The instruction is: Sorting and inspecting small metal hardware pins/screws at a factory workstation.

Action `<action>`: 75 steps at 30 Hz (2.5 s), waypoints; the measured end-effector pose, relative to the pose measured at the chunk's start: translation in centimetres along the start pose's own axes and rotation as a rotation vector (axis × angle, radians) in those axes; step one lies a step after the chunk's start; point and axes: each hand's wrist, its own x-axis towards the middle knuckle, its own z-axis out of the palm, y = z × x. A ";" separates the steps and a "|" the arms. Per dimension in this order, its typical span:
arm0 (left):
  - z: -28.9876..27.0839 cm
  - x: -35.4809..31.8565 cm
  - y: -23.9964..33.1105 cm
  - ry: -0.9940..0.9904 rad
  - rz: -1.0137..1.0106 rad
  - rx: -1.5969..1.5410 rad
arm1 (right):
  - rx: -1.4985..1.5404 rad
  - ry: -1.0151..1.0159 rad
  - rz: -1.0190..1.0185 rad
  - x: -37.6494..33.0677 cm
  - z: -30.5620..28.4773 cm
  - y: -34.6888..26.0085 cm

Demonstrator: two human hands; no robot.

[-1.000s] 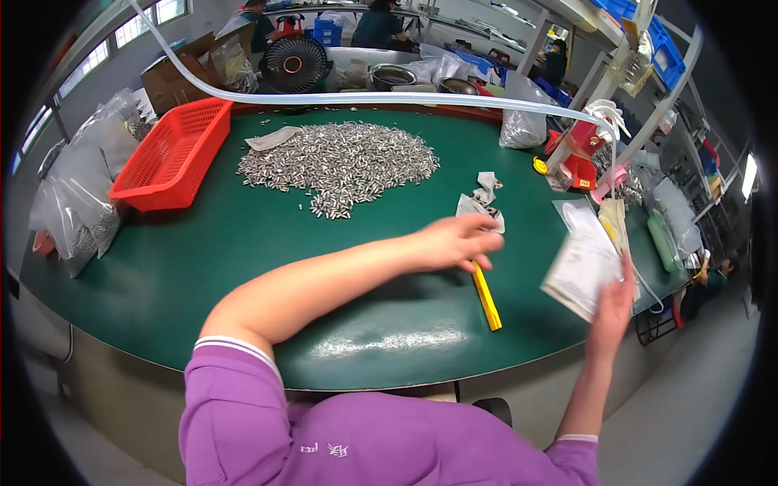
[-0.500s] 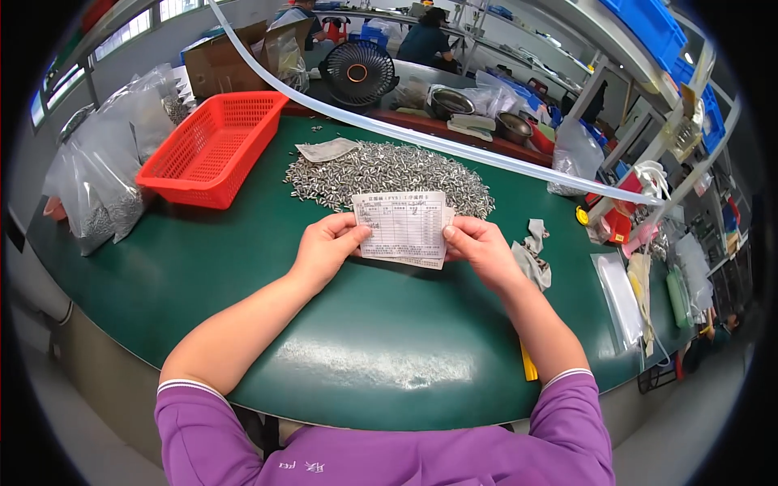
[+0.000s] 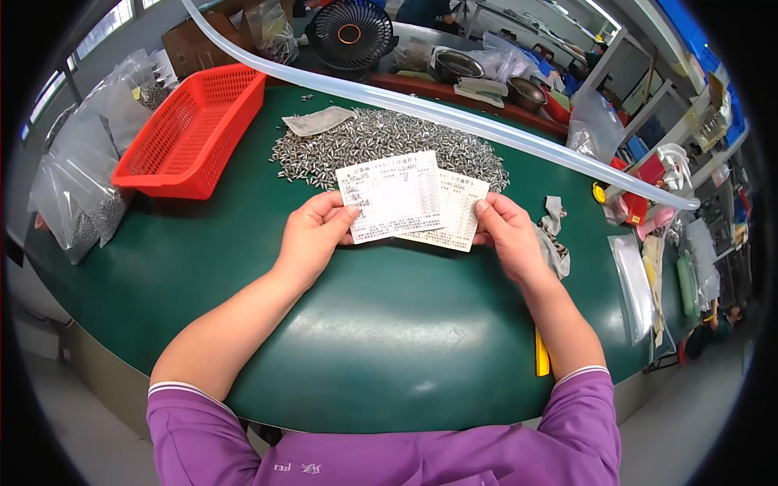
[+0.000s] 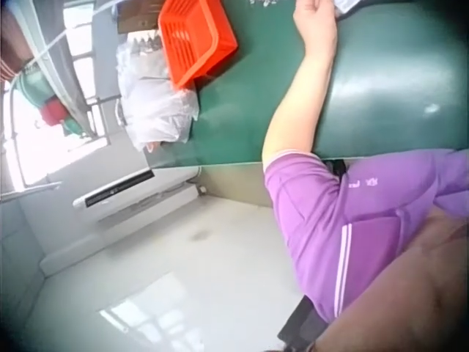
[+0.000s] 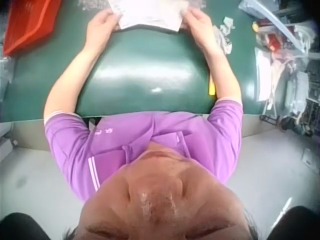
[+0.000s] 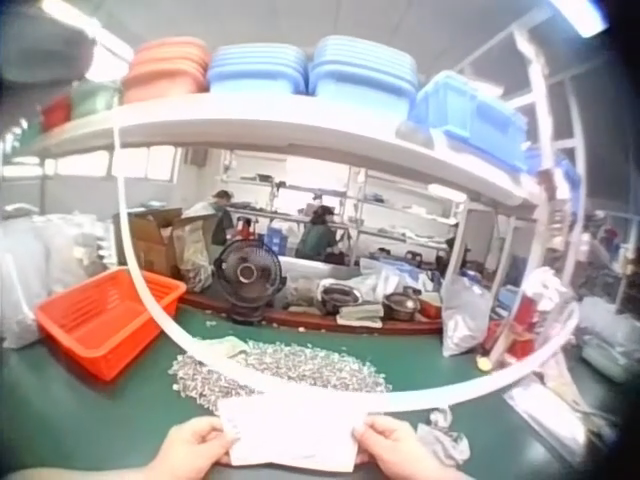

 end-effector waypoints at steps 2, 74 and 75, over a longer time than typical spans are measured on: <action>-0.2 0.0 0.0 -0.005 0.003 -0.005 | 0.013 0.027 -0.036 0.2 -0.1 0.4; 0.3 -1.2 0.3 0.022 0.117 0.047 | 0.081 -0.089 -0.072 -1.5 2.0 -0.5; 0.0 -0.9 0.8 0.060 0.151 0.096 | 0.082 -0.094 -0.079 -1.4 1.8 -0.5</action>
